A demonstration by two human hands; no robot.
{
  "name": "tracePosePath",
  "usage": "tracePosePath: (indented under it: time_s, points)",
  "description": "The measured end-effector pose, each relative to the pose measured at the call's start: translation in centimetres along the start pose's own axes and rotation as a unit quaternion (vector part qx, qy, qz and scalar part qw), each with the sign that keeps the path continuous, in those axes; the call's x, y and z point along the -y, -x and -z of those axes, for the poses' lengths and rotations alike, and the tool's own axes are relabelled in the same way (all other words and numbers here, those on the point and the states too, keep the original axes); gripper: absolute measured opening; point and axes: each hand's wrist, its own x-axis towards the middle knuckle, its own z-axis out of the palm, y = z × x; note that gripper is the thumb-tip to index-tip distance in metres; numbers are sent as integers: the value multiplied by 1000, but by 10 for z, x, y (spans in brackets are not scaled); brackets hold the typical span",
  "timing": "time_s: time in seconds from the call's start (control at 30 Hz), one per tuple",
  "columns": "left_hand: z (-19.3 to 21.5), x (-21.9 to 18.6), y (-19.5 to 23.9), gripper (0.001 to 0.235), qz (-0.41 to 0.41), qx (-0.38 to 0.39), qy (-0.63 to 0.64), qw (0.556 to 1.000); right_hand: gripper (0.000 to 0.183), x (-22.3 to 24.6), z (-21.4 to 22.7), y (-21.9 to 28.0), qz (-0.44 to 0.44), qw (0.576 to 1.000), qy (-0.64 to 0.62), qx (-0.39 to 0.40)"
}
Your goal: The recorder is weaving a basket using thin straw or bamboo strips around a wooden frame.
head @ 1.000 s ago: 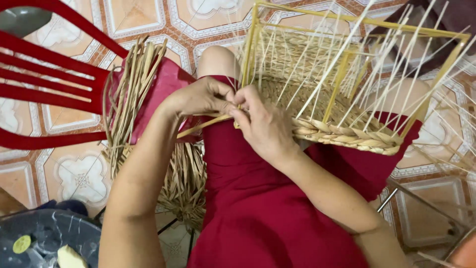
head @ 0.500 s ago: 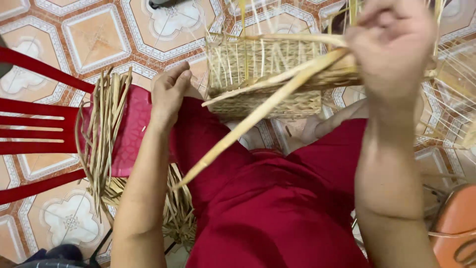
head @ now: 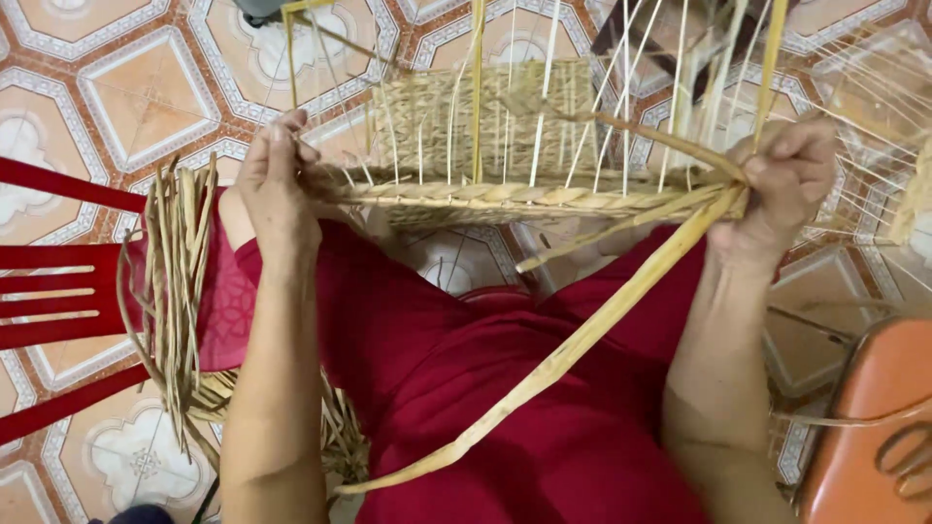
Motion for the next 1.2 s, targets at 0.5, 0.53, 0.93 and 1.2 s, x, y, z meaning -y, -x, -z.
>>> tracePosePath:
  time_s: [0.5,0.53,0.93,1.2]
  points:
    - [5,16,57,23,46,-13,-108,993,15,-43,27,48,-147,965,211,-56]
    - [4,17,61,23,50,-12,-109,993,15,-37,30,54,-150,964,213,-59]
    - [-5,1,77,22,40,-1,-169,985,29,2,24,69,-171,882,433,71]
    - [1,-2,71,41,-290,-54,-561,774,28,7,32,91,-208,900,381,38]
